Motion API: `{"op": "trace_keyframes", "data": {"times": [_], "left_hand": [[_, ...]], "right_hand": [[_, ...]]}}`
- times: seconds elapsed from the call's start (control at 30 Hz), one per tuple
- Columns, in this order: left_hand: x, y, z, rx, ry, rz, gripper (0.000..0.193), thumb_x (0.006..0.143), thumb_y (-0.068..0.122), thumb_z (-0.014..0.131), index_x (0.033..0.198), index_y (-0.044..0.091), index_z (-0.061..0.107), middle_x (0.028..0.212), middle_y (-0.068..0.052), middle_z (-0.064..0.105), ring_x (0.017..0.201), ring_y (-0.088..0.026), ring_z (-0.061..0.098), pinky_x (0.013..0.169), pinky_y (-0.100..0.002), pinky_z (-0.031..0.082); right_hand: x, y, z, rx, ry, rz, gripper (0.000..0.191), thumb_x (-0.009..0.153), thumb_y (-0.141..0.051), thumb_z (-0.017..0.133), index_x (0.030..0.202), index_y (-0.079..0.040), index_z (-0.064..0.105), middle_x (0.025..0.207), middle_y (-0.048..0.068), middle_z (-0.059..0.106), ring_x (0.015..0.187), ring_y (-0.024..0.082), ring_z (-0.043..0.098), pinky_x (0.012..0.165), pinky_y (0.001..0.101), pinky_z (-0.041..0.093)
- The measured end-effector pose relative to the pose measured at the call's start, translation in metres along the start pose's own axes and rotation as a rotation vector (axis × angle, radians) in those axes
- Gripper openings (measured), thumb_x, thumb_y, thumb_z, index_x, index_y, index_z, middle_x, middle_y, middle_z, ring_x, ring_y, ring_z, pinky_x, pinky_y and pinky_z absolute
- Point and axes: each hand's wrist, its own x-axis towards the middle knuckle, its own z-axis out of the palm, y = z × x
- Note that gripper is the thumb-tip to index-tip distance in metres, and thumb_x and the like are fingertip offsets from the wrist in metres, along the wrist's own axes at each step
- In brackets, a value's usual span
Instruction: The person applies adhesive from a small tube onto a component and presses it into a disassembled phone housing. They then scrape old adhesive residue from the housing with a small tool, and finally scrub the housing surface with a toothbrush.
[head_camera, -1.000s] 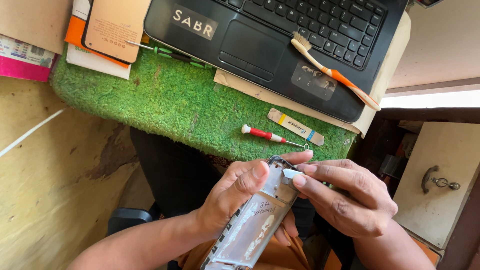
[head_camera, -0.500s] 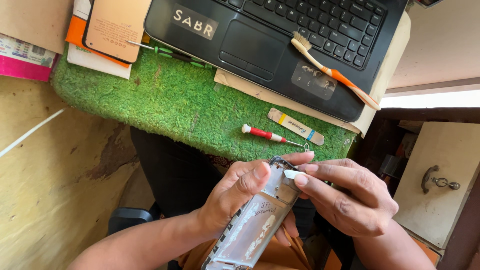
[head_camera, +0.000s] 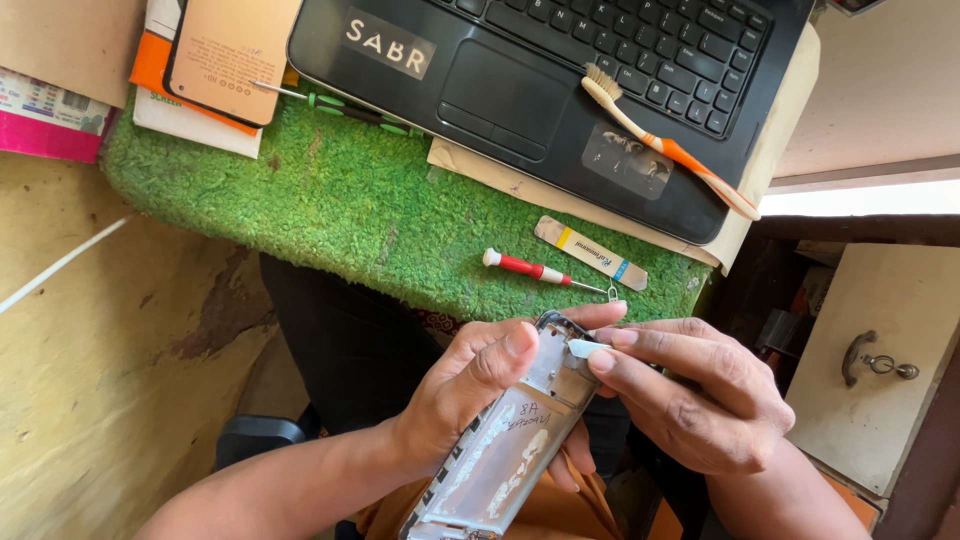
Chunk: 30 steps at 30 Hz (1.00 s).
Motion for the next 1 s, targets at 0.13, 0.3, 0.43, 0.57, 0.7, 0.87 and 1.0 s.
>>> {"op": "trace_keyframes", "data": {"times": [0.13, 0.3, 0.43, 0.57, 0.7, 0.87, 1.0], "left_hand": [[0.0002, -0.0003, -0.0001, -0.001, -0.024, 0.004, 0.086, 0.111, 0.053, 0.055, 0.166, -0.010, 0.032, 0.100, -0.028, 0.067, 0.082, -0.031, 0.073, 0.077, -0.037, 0.062], [-0.0003, 0.0001, 0.0001, -0.019, 0.008, -0.011, 0.087, 0.106, 0.051, 0.056, 0.165, -0.009, 0.032, 0.111, -0.023, 0.066, 0.083, -0.031, 0.073, 0.075, -0.038, 0.063], [-0.0001, 0.0016, -0.0002, 0.000, -0.033, 0.008, 0.087, 0.110, 0.052, 0.056, 0.167, -0.009, 0.032, 0.101, -0.026, 0.068, 0.085, -0.032, 0.073, 0.078, -0.037, 0.063], [0.0006, 0.0000, 0.0007, -0.002, 0.002, -0.004, 0.088, 0.107, 0.052, 0.057, 0.165, -0.009, 0.032, 0.108, -0.023, 0.067, 0.083, -0.031, 0.073, 0.075, -0.038, 0.063], [-0.0002, 0.0007, -0.0003, 0.012, -0.030, 0.007, 0.087, 0.111, 0.052, 0.056, 0.168, -0.010, 0.033, 0.103, -0.026, 0.067, 0.085, -0.032, 0.073, 0.077, -0.038, 0.063], [0.0014, -0.0013, -0.0014, -0.018, -0.006, -0.005, 0.085, 0.109, 0.050, 0.057, 0.165, -0.009, 0.033, 0.115, -0.024, 0.065, 0.085, -0.032, 0.073, 0.076, -0.040, 0.064], [0.0015, -0.0025, -0.0032, -0.006, -0.011, 0.003, 0.084, 0.110, 0.048, 0.056, 0.165, -0.011, 0.033, 0.121, -0.024, 0.065, 0.087, -0.032, 0.073, 0.076, -0.041, 0.064]], "right_hand": [[0.0003, -0.0005, -0.0002, -0.042, -0.026, 0.035, 0.042, 0.072, 0.015, 0.086, 0.106, 0.001, 0.066, 0.102, 0.018, 0.066, 0.084, 0.027, 0.075, 0.072, 0.0384, 0.067], [0.0012, -0.0014, 0.0000, -0.028, -0.007, 0.013, 0.049, 0.072, 0.018, 0.083, 0.110, 0.001, 0.057, 0.102, 0.018, 0.064, 0.084, 0.028, 0.074, 0.071, 0.0391, 0.066], [0.0034, -0.0009, 0.0014, -0.052, -0.027, 0.034, 0.057, 0.069, 0.017, 0.084, 0.117, -0.002, 0.060, 0.100, 0.018, 0.064, 0.082, 0.027, 0.074, 0.069, 0.0377, 0.065], [0.0056, -0.0007, 0.0018, -0.001, 0.004, 0.012, 0.052, 0.073, 0.018, 0.083, 0.113, 0.001, 0.056, 0.103, 0.017, 0.066, 0.086, 0.027, 0.074, 0.072, 0.0385, 0.066], [0.0052, -0.0019, 0.0004, -0.078, -0.055, 0.089, 0.039, 0.068, 0.017, 0.081, 0.102, 0.002, 0.070, 0.096, 0.016, 0.064, 0.081, 0.026, 0.074, 0.069, 0.0359, 0.065], [0.0029, -0.0039, -0.0016, -0.051, -0.037, 0.079, 0.032, 0.073, 0.015, 0.083, 0.100, 0.003, 0.071, 0.100, 0.016, 0.064, 0.084, 0.025, 0.074, 0.072, 0.0343, 0.065], [0.0020, -0.0037, -0.0014, -0.066, -0.050, 0.105, 0.031, 0.074, 0.017, 0.082, 0.101, 0.003, 0.073, 0.101, 0.014, 0.065, 0.085, 0.024, 0.075, 0.072, 0.0337, 0.065]]}}
